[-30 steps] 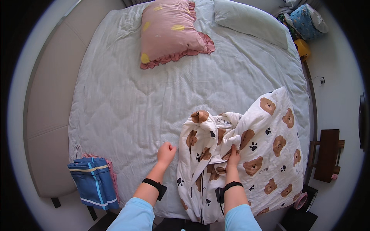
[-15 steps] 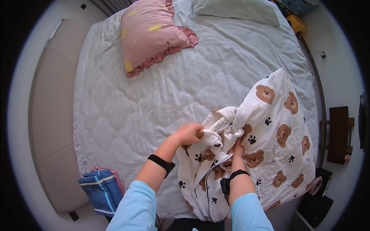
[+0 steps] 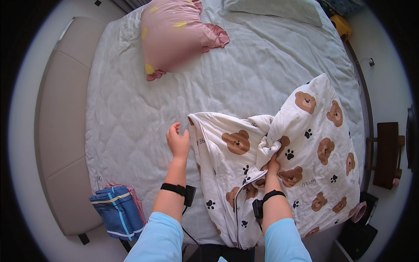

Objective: Fold a blue striped pillowcase and a teddy-bear patterned duvet cover on a bed.

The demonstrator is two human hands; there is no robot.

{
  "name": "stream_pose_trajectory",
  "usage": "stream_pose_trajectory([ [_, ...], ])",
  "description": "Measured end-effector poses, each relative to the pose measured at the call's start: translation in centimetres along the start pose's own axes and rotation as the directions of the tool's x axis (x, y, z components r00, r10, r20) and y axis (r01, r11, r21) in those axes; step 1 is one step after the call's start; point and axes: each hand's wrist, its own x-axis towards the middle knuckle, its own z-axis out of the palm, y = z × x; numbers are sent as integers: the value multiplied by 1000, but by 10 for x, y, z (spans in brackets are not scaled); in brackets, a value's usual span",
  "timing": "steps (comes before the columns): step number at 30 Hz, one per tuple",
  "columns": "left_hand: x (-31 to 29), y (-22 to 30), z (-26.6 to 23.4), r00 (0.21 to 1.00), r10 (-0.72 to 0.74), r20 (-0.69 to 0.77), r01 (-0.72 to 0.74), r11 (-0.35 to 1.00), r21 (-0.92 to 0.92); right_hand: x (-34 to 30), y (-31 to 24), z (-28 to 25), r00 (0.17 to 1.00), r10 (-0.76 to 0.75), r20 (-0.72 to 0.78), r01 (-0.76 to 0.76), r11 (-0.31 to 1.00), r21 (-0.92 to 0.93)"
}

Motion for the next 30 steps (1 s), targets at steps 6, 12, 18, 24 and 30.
stream_pose_trajectory([
  [6, -52, 40, 25, 888, -98, 449, 182, 972, -148, 8, 7, -5, 997, -76, -7, 75, 992, -103],
  [12, -25, -20, 31, 876, -375, 304, 460, 838, -293, -8, -6, 1, 997, 77, 27, -81, 981, 174],
  [18, -41, 4, 54, 821, -530, 213, 571, 767, -293, 10, 11, 2, 996, 88, 1, -86, 973, 213],
  [24, -72, 52, 27, 940, -178, 293, 330, 696, -638, -12, -29, -18, 993, 105, 46, -111, 981, 162],
  [30, -148, 69, -39, 892, 18, 451, 178, 905, -388, -76, -6, -51, 907, -59, 418, -358, 416, 836],
])
